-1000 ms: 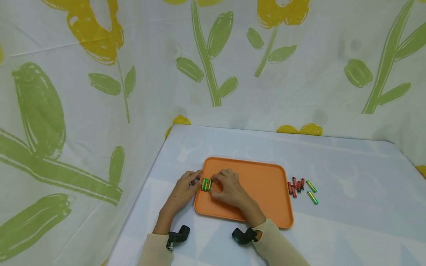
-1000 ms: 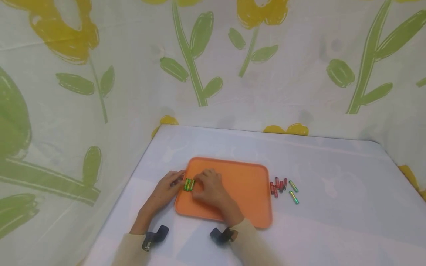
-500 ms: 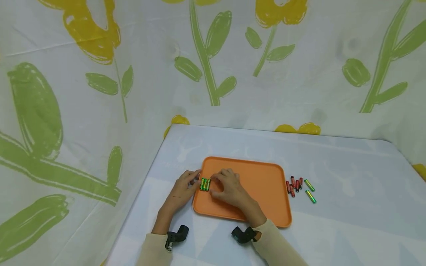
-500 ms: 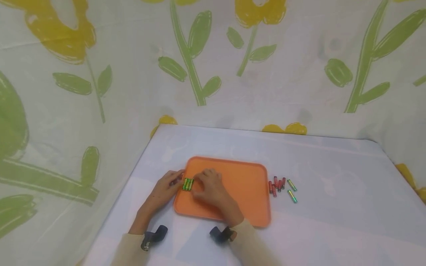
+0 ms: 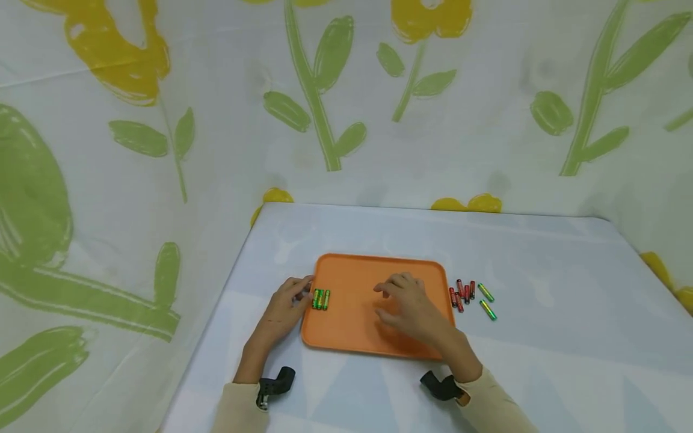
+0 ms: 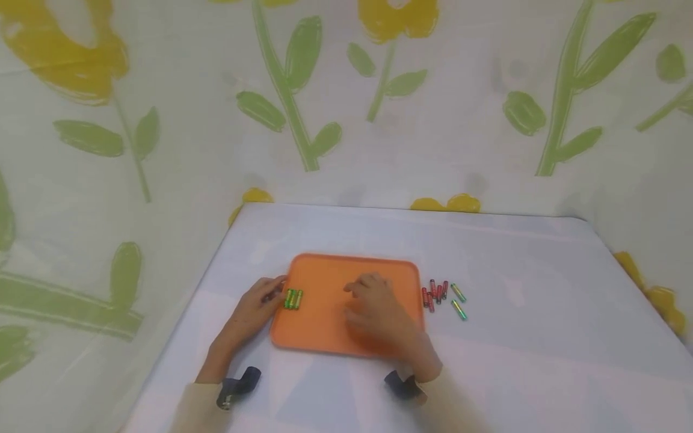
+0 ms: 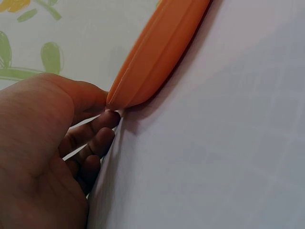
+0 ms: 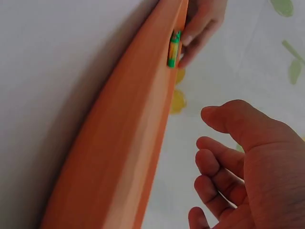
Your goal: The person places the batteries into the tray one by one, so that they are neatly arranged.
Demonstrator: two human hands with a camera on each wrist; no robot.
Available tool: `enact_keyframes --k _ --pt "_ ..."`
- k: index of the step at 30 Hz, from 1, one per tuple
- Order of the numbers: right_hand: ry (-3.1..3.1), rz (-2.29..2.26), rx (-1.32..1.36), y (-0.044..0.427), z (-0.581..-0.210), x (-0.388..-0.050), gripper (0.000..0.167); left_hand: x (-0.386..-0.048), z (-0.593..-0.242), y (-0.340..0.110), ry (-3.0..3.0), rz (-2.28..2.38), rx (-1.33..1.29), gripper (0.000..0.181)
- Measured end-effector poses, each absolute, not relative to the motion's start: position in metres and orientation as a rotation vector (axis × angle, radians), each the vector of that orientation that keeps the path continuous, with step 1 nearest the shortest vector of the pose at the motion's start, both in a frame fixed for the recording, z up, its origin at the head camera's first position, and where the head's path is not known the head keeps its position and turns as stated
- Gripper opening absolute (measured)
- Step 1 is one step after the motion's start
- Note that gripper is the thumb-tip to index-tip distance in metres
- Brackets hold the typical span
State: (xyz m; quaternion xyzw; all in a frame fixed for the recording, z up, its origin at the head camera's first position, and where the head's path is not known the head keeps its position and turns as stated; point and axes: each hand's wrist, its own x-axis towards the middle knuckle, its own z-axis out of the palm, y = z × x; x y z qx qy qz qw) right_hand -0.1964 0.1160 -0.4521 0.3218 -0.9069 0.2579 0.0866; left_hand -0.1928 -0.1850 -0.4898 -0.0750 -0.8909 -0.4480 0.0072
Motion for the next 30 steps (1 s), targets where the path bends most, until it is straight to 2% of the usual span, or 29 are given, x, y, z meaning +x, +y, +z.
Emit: enact_keyframes --k 15,30 --pt "-2.611 0.707 0.827 0.239 -0.449 -0.191 0.036 -0.192 -0.488 -0.184 -2.757 -1.375 -0.278 0.045" --pt "-2.862 0.545 0.680 0.302 -0.450 -0.186 0.042 -0.192 -0.488 -0.185 -2.797 -1.394 -0.239 0.046"
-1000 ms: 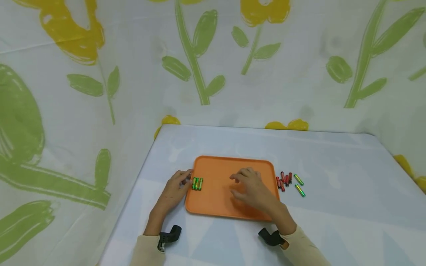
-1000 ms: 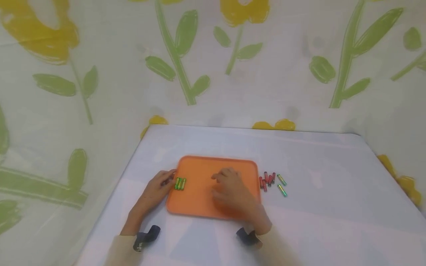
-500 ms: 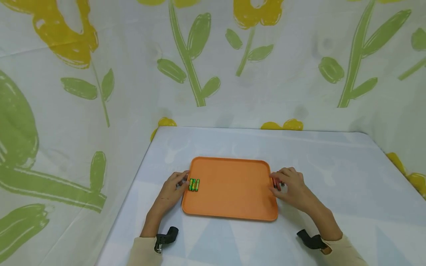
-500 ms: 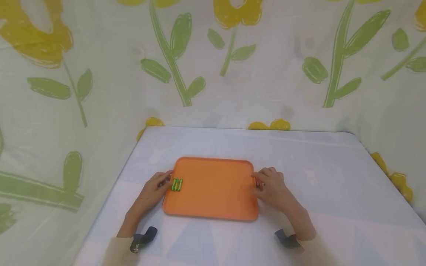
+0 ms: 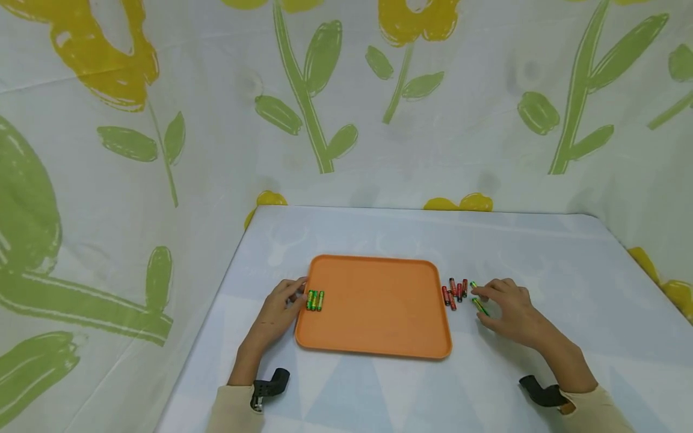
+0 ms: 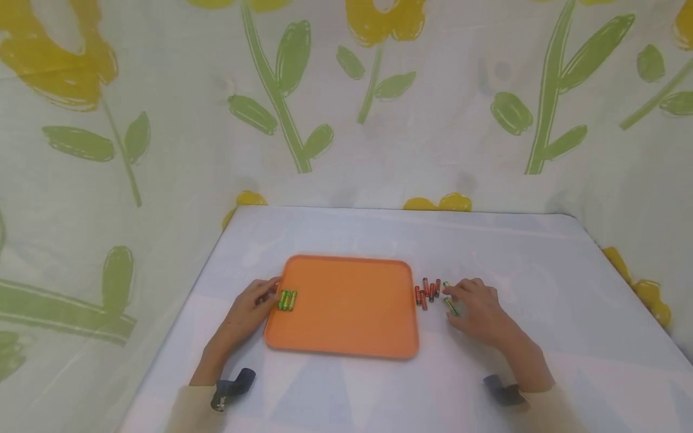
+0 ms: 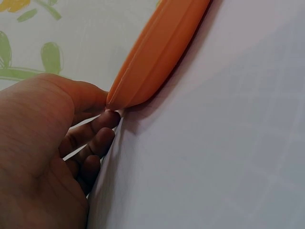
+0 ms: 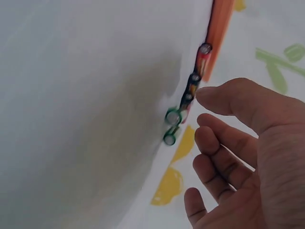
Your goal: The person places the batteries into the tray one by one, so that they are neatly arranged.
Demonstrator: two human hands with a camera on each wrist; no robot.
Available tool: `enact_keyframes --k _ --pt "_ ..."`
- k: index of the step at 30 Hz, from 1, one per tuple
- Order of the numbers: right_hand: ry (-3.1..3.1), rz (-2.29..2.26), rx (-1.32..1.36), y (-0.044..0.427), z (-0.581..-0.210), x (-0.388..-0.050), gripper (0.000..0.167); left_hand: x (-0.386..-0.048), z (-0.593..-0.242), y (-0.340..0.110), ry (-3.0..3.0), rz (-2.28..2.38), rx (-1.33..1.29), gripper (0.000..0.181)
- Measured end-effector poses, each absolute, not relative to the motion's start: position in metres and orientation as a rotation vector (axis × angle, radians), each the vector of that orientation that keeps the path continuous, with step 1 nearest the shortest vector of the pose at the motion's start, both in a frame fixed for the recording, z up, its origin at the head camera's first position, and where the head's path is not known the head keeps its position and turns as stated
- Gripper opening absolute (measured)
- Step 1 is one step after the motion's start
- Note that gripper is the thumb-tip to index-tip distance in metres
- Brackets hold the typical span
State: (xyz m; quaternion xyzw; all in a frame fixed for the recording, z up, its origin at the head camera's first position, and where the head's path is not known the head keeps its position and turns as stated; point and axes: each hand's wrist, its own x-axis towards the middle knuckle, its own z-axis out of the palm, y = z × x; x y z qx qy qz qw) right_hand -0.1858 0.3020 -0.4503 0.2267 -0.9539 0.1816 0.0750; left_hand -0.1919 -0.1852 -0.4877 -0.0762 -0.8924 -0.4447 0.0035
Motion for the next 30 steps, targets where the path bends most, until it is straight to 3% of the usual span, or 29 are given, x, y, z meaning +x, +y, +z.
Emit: enact_keyframes --k 30 --pt "-3.039 0.474 0.697 0.314 -0.444 -0.195 0.041 -0.191 -0.488 -0.186 -2.798 -1.425 -0.232 0.048"
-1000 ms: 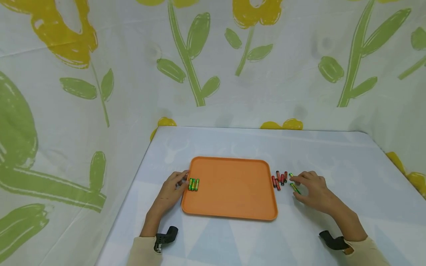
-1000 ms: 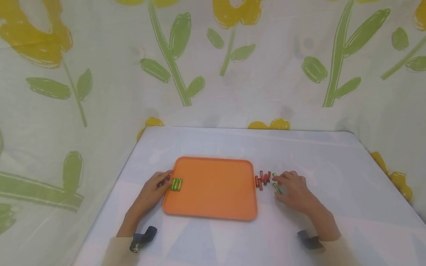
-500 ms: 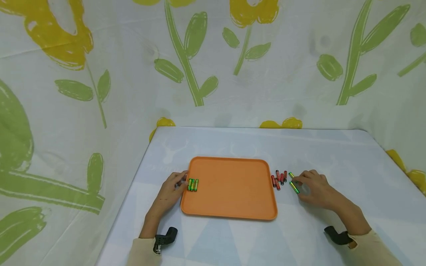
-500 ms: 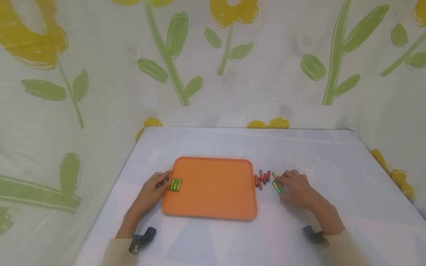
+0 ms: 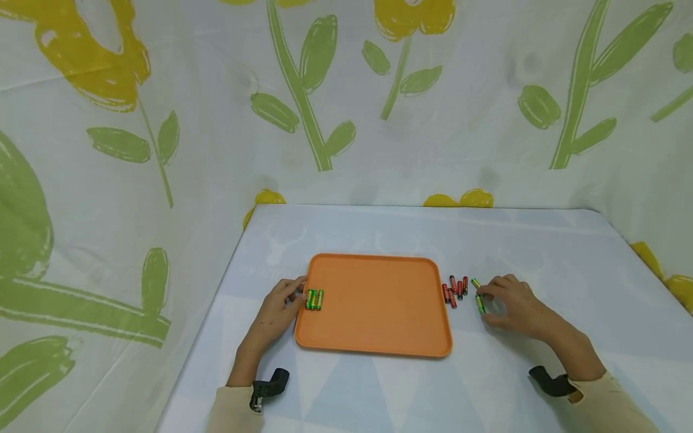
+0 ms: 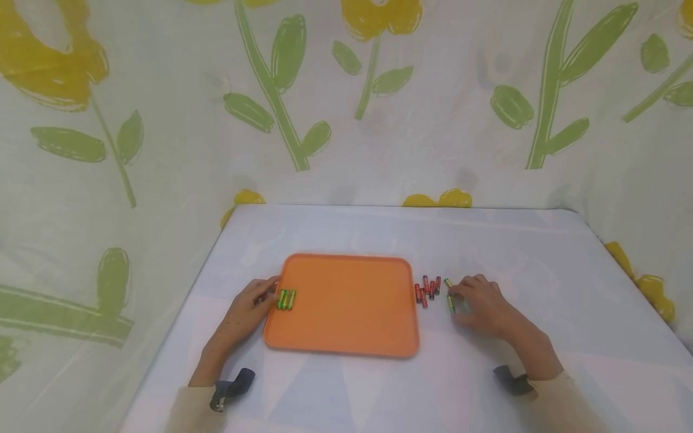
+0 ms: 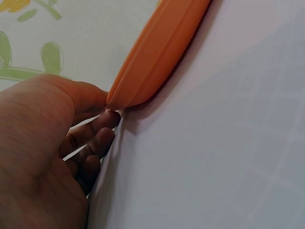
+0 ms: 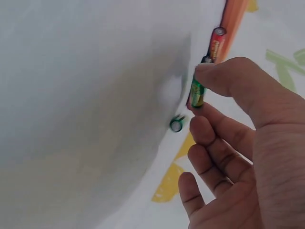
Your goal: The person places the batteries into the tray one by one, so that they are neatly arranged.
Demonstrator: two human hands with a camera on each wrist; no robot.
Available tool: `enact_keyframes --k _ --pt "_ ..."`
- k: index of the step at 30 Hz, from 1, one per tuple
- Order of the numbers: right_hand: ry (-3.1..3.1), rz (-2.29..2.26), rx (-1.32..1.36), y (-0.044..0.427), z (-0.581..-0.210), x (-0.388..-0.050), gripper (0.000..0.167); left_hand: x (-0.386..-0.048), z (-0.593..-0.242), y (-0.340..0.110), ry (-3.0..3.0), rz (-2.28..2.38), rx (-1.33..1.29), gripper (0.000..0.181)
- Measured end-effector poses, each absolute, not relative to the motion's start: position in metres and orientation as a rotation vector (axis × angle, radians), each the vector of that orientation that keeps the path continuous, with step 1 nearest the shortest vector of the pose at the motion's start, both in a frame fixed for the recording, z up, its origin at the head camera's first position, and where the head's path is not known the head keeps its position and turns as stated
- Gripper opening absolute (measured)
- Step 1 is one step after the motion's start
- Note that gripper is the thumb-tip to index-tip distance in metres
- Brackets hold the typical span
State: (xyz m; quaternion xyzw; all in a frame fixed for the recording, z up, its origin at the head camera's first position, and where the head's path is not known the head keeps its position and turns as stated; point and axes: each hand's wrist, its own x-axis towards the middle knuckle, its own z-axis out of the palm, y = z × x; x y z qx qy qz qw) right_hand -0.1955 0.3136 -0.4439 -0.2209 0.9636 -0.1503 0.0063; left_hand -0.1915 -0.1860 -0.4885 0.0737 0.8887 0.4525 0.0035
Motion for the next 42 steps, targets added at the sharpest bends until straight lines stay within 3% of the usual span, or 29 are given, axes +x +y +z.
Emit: enact_keyframes --k 22,42 --pt "3.113 -0.998 -1.000 0.267 -0.470 -0.196 0.037 -0.188 -0.488 -0.186 2.812 1.407 0.224 0.046" --pt "3.031 -1.106 -0.937 0.206 -0.474 -0.199 0.033 -0.191 -0.486 -0.184 2.821 1.421 0.264 0.046"
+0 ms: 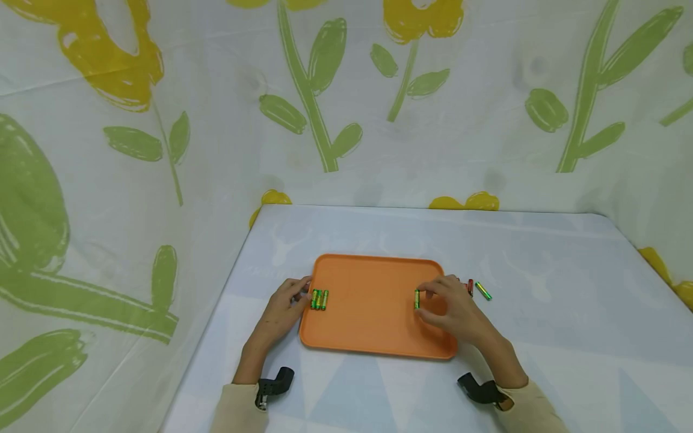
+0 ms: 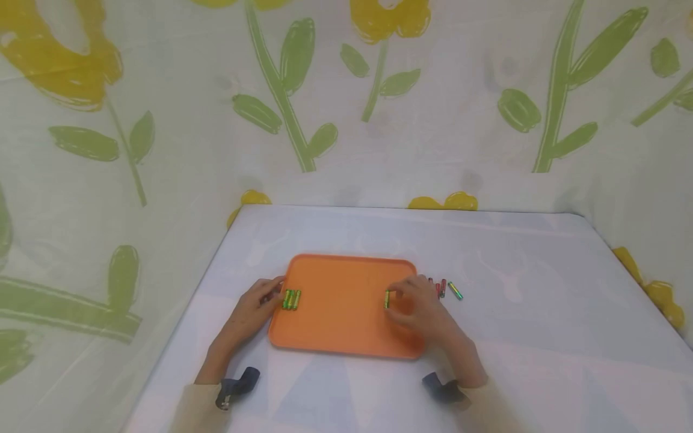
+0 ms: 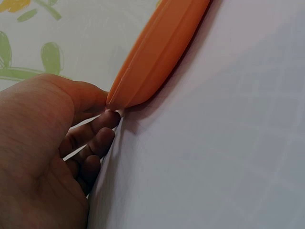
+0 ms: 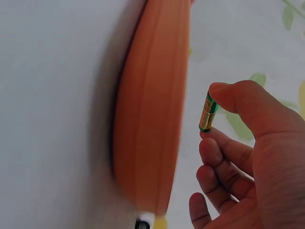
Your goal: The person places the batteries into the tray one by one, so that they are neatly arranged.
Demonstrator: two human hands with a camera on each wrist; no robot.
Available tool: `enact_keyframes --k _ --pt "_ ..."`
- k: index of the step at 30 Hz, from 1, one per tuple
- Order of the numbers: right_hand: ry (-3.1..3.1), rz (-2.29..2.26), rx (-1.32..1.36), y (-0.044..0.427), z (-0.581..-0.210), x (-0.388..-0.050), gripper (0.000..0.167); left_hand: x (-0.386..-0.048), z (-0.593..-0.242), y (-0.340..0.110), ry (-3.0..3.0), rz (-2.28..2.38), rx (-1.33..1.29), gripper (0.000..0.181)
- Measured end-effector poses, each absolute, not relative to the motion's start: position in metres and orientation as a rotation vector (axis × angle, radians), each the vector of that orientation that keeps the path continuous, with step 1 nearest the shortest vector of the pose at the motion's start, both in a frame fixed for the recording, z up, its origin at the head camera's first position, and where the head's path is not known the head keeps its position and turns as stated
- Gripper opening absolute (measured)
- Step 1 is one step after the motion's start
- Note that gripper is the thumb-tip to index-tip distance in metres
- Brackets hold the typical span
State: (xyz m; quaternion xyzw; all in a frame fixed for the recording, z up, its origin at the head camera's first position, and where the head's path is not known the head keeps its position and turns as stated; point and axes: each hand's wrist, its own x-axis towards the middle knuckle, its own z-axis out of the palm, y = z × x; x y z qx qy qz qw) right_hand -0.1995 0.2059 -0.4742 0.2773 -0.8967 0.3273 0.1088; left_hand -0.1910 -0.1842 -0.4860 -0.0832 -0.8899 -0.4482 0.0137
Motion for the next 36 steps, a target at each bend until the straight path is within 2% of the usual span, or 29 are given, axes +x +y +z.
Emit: enact_keyframes --k 36 --pt "-2.663 1.001 0.914 0.101 -0.487 -0.213 0.037 -0.191 -0.486 -0.182 -2.783 -1.401 -0.212 0.046"
